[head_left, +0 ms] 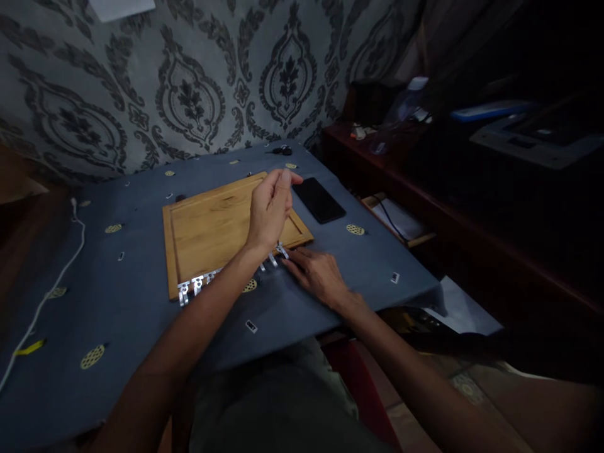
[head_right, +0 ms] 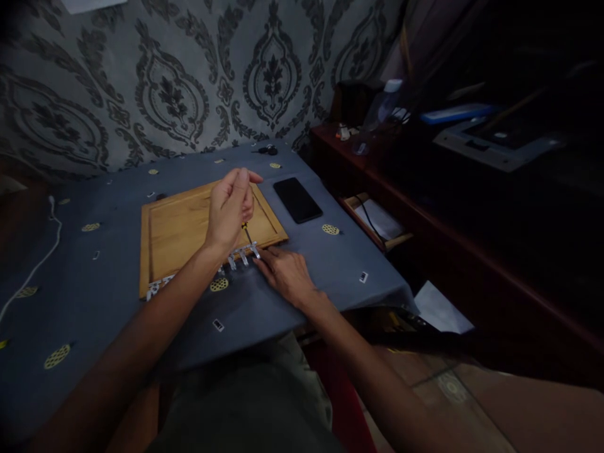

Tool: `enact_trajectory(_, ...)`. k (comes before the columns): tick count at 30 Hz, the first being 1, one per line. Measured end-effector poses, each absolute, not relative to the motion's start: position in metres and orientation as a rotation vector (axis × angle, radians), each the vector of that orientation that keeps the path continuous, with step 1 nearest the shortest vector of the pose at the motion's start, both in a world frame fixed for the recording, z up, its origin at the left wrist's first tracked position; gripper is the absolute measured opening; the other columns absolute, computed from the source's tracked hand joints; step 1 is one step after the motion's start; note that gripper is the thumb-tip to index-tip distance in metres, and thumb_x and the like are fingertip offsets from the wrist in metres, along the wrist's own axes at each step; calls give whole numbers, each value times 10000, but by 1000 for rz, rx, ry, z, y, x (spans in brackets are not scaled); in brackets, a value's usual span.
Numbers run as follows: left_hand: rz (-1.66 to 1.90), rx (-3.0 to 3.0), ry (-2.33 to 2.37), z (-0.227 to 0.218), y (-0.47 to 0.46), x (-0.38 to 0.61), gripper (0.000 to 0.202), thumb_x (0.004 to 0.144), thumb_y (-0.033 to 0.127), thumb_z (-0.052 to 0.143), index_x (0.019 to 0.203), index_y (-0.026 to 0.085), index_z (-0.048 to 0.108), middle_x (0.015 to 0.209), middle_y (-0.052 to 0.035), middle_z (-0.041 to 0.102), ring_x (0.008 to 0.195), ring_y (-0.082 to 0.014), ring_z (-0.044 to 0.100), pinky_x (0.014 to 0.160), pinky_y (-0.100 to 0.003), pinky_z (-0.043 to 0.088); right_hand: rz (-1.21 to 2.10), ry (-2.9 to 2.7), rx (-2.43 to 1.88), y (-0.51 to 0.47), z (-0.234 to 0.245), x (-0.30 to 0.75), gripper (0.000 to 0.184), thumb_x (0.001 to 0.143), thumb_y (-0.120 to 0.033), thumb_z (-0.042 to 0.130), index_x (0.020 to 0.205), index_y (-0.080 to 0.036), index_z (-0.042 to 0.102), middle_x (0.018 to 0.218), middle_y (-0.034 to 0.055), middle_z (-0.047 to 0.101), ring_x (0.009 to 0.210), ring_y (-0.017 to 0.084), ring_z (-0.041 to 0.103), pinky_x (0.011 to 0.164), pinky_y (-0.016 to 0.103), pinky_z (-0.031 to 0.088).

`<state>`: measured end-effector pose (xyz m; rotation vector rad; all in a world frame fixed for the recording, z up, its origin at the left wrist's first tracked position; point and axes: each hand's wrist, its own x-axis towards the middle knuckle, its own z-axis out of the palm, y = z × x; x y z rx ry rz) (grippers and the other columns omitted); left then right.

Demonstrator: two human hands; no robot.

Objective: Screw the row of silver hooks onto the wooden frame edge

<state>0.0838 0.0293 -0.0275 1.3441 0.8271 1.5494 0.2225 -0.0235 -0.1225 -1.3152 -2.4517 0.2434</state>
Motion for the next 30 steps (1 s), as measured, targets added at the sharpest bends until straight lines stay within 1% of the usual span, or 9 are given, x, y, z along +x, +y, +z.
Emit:
enact_trajectory(6, 1432, 1615, 948, -23, 27, 77, 320, 1089, 392, 403, 890, 200, 564, 608, 61, 343, 516, -105, 368, 514, -237, 322, 239, -2461, -1316, -24, -119, 222, 417, 1093, -399, 395, 1250, -186, 718, 874, 76, 743, 773, 186, 668, 623, 280, 331)
enact_trajectory(9, 1240, 2049, 1236, -18, 18, 65, 225, 1060, 381, 490, 1013, 182, 582, 857, -18, 611, 793, -153, 592, 761, -279, 457, 251, -2478, -1337, -24, -117, 221, 402, 1096, -392, 401, 1229, -193, 723, 890, 77, 746, 799, 186, 675, 637, 272, 341)
enact_trajectory(11, 1074, 2264, 1489, -17, 11, 57, 250, 1048, 399, 514, 1116, 170, 586, 1052, -76, 681, 970, -213, 636, 872, -330, 466, 265, -2485, -1350, -24, -116, 221, 397, 1096, -390, 406, 1230, -188, 721, 919, 82, 752, 818, 188, 682, 646, 269, 350)
enact_trajectory(15, 975, 2374, 1601, -23, 5, 50, 243, 1075, 328, 431, 1050, 168, 612, 1038, -92, 694, 1017, -239, 647, 910, -355, 475, 263, -2480, -1356, -23, -119, 221, 400, 1093, -400, 418, 1256, -181, 711, 961, 94, 762, 845, 196, 697, 651, 271, 364)
enact_trajectory(17, 1082, 2264, 1545, -28, 9, 54, 218, 1056, 337, 484, 1136, 164, 589, 1106, -101, 683, 1074, -231, 643, 945, -349, 482, 259, -2478, -1351, -23, -121, 222, 397, 1092, -397, 421, 1246, -181, 717, 958, 95, 764, 840, 200, 701, 653, 271, 375)
enact_trajectory(19, 1083, 2090, 1546, -32, 17, 62, 418, 1001, 405, 602, 1311, 147, 495, 1203, -126, 667, 1119, -235, 647, 943, -345, 501, 262, -2475, -1337, -23, -122, 222, 394, 1091, -389, 421, 1238, -181, 722, 962, 98, 766, 839, 203, 705, 664, 271, 395)
enact_trajectory(21, 837, 2053, 1577, -35, 26, 71, 546, 965, 440, 653, 1375, 145, 445, 1226, -126, 678, 1111, -241, 665, 923, -343, 512, 258, -2463, -1331, -23, -123, 222, 395, 1091, -384, 416, 1237, -182, 723, 980, 103, 768, 844, 203, 710, 674, 270, 416)
enact_trajectory(24, 480, 2125, 1635, -37, 36, 80, 362, 1005, 366, 578, 1305, 169, 532, 1169, -87, 722, 1088, -239, 686, 912, -344, 511, 258, -2459, -1344, -23, -122, 222, 405, 1091, -393, 405, 1240, -193, 724, 1003, 103, 771, 863, 197, 715, 692, 264, 438)
enact_trajectory(30, 309, 2218, 1649, -46, 48, 84, 224, 950, 285, 632, 1148, 182, 651, 1165, -97, 740, 1121, -266, 690, 913, -357, 525, 306, -2493, -1356, -24, -117, 221, 375, 1094, -371, 414, 1244, -200, 713, 1005, 91, 777, 921, 191, 724, 740, 258, 456)
